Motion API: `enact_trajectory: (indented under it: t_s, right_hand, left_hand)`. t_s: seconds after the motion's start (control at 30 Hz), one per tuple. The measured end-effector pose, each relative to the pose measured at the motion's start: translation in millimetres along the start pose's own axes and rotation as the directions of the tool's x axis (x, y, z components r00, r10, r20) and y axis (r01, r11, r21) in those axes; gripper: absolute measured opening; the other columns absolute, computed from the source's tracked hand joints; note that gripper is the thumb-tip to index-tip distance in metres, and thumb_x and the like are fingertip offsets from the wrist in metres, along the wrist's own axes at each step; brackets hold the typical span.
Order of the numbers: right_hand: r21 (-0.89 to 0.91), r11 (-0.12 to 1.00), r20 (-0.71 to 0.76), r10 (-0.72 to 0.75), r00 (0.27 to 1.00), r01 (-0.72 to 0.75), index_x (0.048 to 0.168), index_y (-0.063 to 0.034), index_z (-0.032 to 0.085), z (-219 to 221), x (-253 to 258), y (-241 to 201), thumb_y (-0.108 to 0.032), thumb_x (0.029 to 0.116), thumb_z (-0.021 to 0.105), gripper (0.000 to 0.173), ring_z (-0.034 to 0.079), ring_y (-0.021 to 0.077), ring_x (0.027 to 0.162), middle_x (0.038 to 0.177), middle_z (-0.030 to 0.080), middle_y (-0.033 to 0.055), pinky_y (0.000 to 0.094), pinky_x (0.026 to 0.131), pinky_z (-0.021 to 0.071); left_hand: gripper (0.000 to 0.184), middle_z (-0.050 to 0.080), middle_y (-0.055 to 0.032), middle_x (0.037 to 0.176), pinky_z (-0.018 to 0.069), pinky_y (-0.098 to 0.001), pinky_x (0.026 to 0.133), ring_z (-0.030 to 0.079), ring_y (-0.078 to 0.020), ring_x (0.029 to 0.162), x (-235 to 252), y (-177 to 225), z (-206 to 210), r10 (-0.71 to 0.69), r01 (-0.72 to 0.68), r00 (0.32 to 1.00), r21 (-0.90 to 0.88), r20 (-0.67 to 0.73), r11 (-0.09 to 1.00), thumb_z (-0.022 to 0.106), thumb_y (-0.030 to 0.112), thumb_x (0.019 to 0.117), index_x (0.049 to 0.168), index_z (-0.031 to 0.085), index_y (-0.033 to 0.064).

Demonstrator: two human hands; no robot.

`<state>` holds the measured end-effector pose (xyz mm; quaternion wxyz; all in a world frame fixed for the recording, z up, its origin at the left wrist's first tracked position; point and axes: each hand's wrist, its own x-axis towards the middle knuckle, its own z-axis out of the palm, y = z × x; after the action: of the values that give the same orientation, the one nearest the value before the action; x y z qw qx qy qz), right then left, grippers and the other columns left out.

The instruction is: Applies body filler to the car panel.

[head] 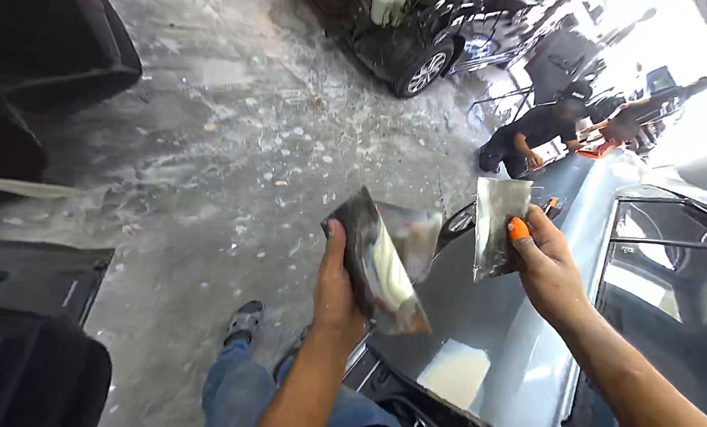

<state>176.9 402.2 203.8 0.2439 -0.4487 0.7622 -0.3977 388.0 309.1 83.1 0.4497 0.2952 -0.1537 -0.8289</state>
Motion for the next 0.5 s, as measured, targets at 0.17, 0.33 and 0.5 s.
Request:
enact_trajectory:
  t_s: [0.17,0.33,0.5]
  right_hand:
    - [0.168,0.980,0.159,0.080,0.984,-0.107,0.145,-0.0154,0.048,16,34,-4,-0.028,0.1078,0.032,0.042,0.065,0.0112,0.080,0.100,0.065,0.0027,0.0304,0.068,0.0588]
    - [0.322,0.940,0.408,-0.031,0.912,-0.112,0.148,-0.0096,0.046,60,43,9,-0.026,0.1084,0.029,0.046,0.055,0.0083,0.073,0.089,0.055,-0.0006,0.0257,0.067,0.0515]
    - [0.031,0.998,0.502,-0.056,0.863,0.047,0.148,-0.0059,0.045,45,21,11,-0.019,0.1090,0.028,0.045,0.063,0.0062,0.110,0.130,0.063,0.0047,0.0256,0.094,0.0551]
  left_hand:
    - [0.051,0.069,0.0018,0.077,0.0590,-0.0249,0.062,0.067,-0.0053,0.067,-15,-17,-10,-0.182,0.189,0.939,0.005,0.292,0.982,0.058,0.070,0.0895,0.092,0.071,0.0202]
    - [0.052,0.073,-0.0019,0.088,0.0617,-0.0280,0.073,0.072,-0.0085,0.079,-24,-30,-3,-0.229,0.265,0.841,-0.004,0.490,0.964,0.061,0.066,0.0894,0.104,0.072,0.0171]
    - [0.053,0.073,-0.0012,0.088,0.0618,-0.0284,0.071,0.071,-0.0084,0.079,-14,-20,-18,-0.218,0.214,0.898,0.052,0.383,0.975,0.060,0.068,0.0892,0.106,0.071,0.0183]
